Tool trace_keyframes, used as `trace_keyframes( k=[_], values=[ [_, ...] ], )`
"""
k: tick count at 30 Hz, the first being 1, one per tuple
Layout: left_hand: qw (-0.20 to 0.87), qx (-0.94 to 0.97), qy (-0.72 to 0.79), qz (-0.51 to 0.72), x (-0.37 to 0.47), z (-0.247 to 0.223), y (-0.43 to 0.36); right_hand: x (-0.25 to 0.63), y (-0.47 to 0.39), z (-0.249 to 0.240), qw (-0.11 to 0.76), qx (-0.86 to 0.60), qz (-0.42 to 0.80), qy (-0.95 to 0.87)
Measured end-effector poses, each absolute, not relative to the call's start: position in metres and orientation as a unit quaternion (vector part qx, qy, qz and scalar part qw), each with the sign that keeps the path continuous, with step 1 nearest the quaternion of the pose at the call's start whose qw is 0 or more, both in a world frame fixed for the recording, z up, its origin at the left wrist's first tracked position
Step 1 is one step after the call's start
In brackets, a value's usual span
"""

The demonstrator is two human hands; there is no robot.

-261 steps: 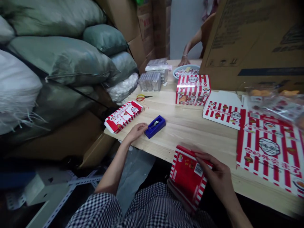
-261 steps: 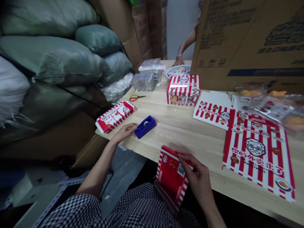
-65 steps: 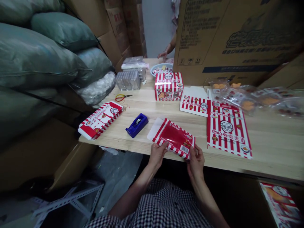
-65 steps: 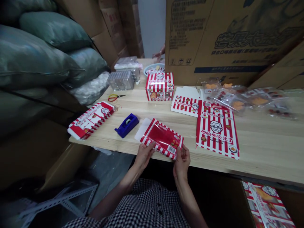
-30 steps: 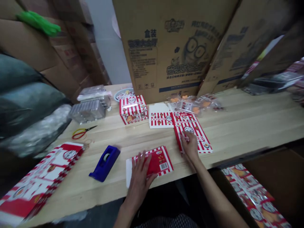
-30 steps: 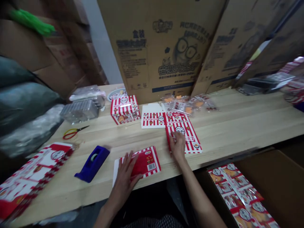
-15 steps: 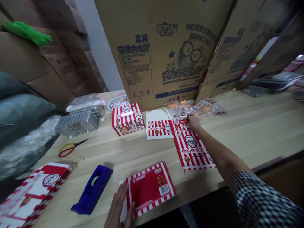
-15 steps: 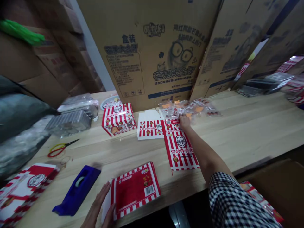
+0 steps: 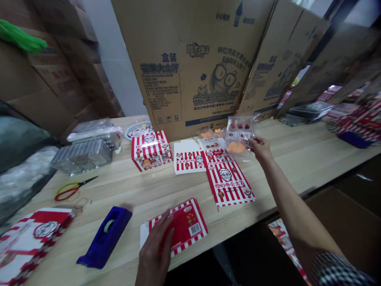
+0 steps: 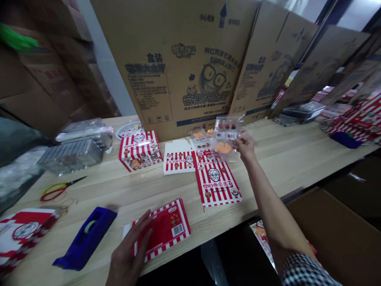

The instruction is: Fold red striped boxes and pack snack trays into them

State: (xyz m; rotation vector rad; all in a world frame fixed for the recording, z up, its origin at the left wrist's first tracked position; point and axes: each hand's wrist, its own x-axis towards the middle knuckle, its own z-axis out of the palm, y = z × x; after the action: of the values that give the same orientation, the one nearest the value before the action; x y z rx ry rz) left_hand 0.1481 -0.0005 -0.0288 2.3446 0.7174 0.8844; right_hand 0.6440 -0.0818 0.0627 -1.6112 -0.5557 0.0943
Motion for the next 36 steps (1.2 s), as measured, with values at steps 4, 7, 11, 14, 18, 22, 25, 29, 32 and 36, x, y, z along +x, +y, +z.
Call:
trace_keyframes(
  k=[4,7,11,14,18,22,25,29,32,36],
  values=[
    [0.343,0.832,0.284,0.331,0.153,-0.011,-0.012,0.587,-0.103,0.072,0.669,-0.676,0.167,-0.260],
    [0.438,0.764,0.340,0.330,0.150,0.005,-0.020,0.526,-0.107,0.059,0.659,-0.647,0.269,-0.274],
    [0.575,0.611,0.377,0.391,0.125,0.023,-0.018,0.448,-0.098,0.042,0.630,-0.606,0.388,-0.293],
    [0.620,0.530,0.381,0.436,0.087,0.036,-0.009,0.394,-0.085,0.035,0.533,-0.555,0.513,-0.380],
    [0.724,0.530,0.372,0.238,0.034,0.040,-0.015,0.318,-0.072,0.026,0.374,-0.452,0.620,-0.521],
    [0.749,0.498,0.404,0.166,-0.004,0.023,-0.041,0.275,-0.073,0.023,0.339,-0.423,0.620,-0.567],
    [0.729,0.393,0.490,0.273,-0.036,0.017,-0.054,0.289,-0.071,0.023,0.341,-0.482,0.499,-0.634],
    [0.651,0.288,0.583,0.391,-0.068,0.020,-0.047,0.327,-0.053,0.001,0.174,-0.568,0.290,-0.750],
    [0.552,0.313,0.589,0.502,-0.060,0.012,-0.034,0.334,-0.041,-0.032,0.048,-0.573,0.237,-0.783],
    [0.476,0.372,0.584,0.542,-0.027,-0.012,-0.025,0.326,-0.039,-0.064,0.026,-0.571,0.226,-0.789]
  ],
)
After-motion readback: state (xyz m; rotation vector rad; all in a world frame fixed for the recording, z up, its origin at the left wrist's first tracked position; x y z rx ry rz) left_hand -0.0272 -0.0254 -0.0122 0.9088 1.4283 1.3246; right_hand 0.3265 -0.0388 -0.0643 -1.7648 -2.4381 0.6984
